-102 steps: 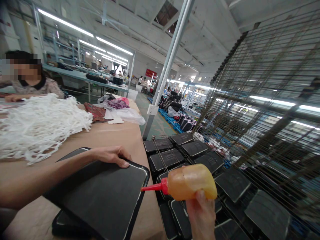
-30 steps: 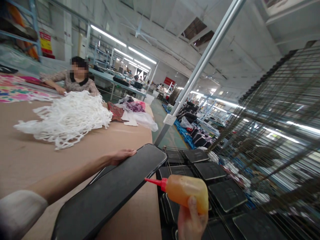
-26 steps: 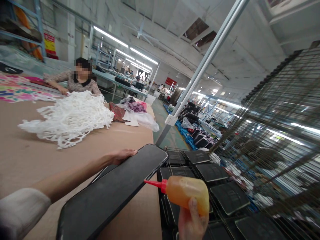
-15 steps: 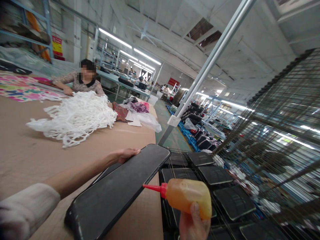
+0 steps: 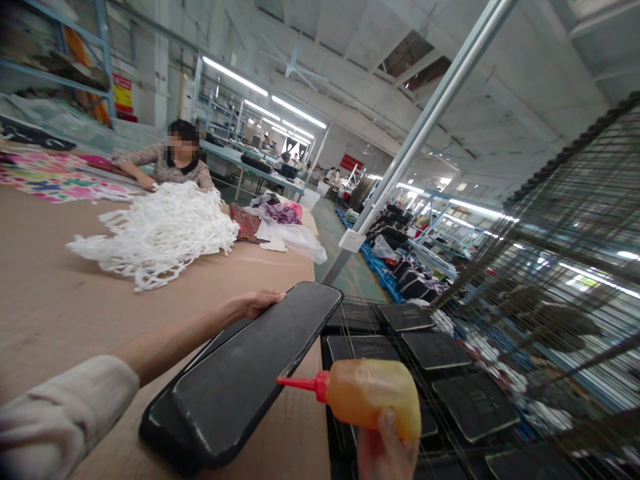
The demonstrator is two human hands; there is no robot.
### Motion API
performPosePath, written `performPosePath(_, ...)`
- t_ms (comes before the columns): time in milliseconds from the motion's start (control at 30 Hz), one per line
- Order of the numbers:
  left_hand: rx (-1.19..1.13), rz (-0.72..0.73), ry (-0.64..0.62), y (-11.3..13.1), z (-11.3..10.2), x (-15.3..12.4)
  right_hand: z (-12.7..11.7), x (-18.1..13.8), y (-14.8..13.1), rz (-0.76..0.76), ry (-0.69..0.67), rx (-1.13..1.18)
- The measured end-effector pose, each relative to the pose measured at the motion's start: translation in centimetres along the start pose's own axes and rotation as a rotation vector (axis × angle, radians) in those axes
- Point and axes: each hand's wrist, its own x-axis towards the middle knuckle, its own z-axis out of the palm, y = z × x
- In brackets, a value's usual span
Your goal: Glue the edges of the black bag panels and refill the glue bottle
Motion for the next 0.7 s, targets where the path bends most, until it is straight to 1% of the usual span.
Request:
performPosePath(67,-0.006,-0.013,0.027,0.0,-0.1,-0.1,0.1,-0.3,-0.3,-0.049,0.007,0.015)
performPosePath(133,-0.009,-0.015,0.036,0.0,-0.3,-0.2,0.1,-0.5,-0.5,-0.062,0.006,0.051)
performPosePath(233,-0.012,-0.017,0.047,-0.1,-0.7,-0.1,0.1,-0.8,-0.7,0.026,-0.031,0.109)
performPosePath(400,-0.015,-0.038,0.068,-0.3,-1.4,0.0,0.2,-1.2,-0.7,0.151,-0.174,0.192)
performPosePath(567,-0.026,-0.047,0.088,-0.4,-2.1,0.0,-0.1,-1.8,-0.7,0.205,-0.203,0.215)
performPosePath(700,-0.053,-0.038,0.097,-0.6,-2.9,0.2,0.0,-1.9,-0.8,0.238,-0.246,0.275)
